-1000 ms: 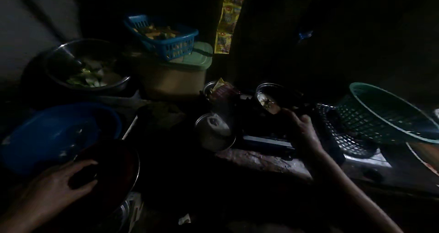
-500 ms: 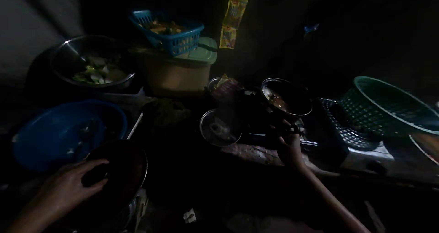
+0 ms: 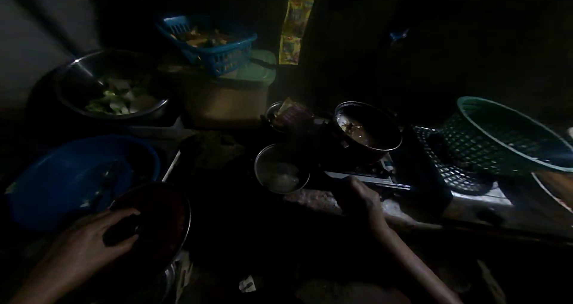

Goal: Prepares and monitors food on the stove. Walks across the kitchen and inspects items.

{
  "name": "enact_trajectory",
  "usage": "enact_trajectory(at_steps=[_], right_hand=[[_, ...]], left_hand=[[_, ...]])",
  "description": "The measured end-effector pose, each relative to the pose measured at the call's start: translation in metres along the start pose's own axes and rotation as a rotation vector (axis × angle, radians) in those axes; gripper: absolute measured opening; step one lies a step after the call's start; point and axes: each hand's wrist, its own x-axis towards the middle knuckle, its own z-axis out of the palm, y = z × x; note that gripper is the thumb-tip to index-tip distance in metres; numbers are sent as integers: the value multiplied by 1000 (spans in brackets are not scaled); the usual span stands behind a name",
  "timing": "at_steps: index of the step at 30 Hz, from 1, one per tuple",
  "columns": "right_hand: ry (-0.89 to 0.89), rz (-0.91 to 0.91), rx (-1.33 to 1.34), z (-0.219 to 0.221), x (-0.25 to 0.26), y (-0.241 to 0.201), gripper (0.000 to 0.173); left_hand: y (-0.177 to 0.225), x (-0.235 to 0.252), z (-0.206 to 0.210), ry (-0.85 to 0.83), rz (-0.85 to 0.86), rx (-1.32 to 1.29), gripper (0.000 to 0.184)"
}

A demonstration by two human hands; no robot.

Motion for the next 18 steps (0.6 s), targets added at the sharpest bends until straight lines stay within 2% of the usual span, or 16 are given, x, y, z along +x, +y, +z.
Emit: enact_trajectory(at_steps=[4,7,10,13,15,18], right_hand=[[-169,-408,-170,-16,-8,-4,14],[-223,-535,-164,-29,-8,-2,13],[21,-357,64,-52,5,4,11],[230,-118,222,-99,26,23,8],[309,-38,209,-130,36,46,12],[349,124,49,-163,61,69,14]], left_hand=[[19,5,-9,-47,-16,2,47],[32,13,-14,-84,-38,19,49],[42,23,-12,-91,-32,28,50],[60,32,-11,-87,-21,30,49],[73,37,-8,-67,-25,30,49],[93,44,-4,-33,-35,36,49]])
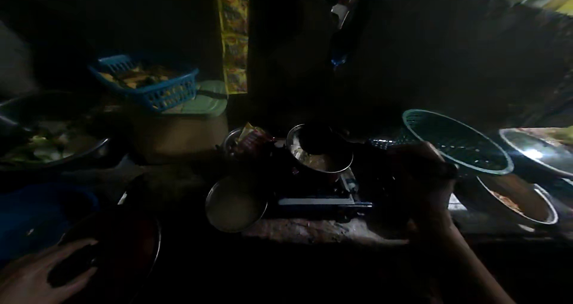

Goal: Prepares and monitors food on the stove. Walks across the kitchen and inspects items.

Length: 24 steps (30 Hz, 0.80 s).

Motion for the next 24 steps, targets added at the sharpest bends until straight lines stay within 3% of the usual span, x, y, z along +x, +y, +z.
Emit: enact_trajectory(at_steps=[3,6,13,20,24], right_hand=[[-47,185,-121,0,35,26,15],[-133,236,-195,12,67,53,25],[-325,394,-382,45,114,50,23],[-345,456,-317,68,116,59,34],[-336,514,-343,71,103,49,28]], left_hand=[[17,8,4,18,-1,5,48],[26,13,8,19,-10,5,49],[31,15,14,-2,-3,3,49],[19,7,14,-10,-20,-14,48],[9,6,10,-23,-13,-1,49]])
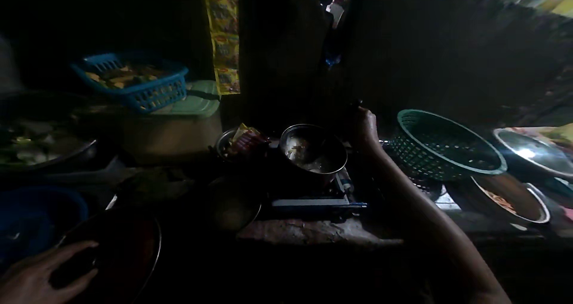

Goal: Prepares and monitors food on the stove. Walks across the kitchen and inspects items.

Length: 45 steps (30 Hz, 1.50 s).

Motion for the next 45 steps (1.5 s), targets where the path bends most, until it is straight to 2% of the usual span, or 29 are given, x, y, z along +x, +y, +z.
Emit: enact_trajectory(at_steps=[3,7,10,15,20,26,34,40,42,45], right_hand=[[62,63,118,4,-12,17,31],[233,84,499,11,-30,70,28],[293,123,602,16,-43,97,25],[338,212,719,20,-58,108,25],[349,191,902,11,-71,113,17],[325,79,897,10,-91,106,10],[160,-91,922,-2,-65,94,7],[175,-303,665,1,-75,65,3],[196,-316,505,1,-89,56,10],[235,-384,382,5,-112,39,12]], left_hand=[[-5,-1,-4,-8,13,8,49],[-9,0,-8,-5,44,10,47],[-12,3,-9,-25,38,9,48],[-6,9,-14,-21,55,18,49],[0,10,-13,2,72,18,48],[9,12,-11,6,82,-5,49],[20,17,-10,7,80,15,48],[29,17,-6,20,72,16,47],[30,17,-6,15,59,16,47],[30,16,-5,19,50,18,48]])
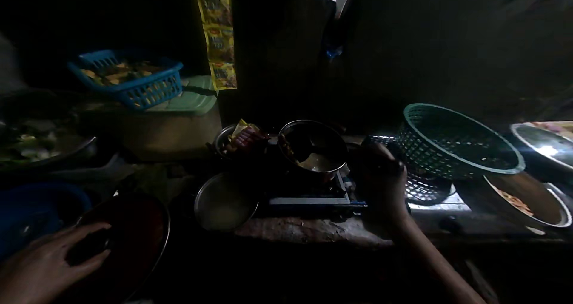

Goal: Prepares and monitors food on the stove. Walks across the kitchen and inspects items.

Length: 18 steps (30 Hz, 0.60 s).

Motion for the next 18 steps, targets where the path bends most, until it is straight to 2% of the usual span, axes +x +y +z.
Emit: enact_trajectory(at_steps=[4,7,9,11,13,15,18], right_hand=[[14,-378,-80,10,-23,-2,10],[34,-471,-147,15,-30,-4,11],[15,-385,-89,11,-29,-1,9],[-9,-173,50,3,-22,8,9],[36,37,189,-2,-9,26,9],[85,157,391,-4,3,56,7],[146,339,468,-9,17,68,11]], left_hand=[[-4,-1,0,-2,8,-6,47],[-8,-2,-1,10,6,-9,48],[-8,-3,-2,4,-6,-14,48],[-6,-6,-4,-3,-4,-19,48],[-7,-8,-5,6,-3,-13,48],[-9,-10,-5,15,-2,-10,48],[-13,-13,-5,26,-11,-24,48]])
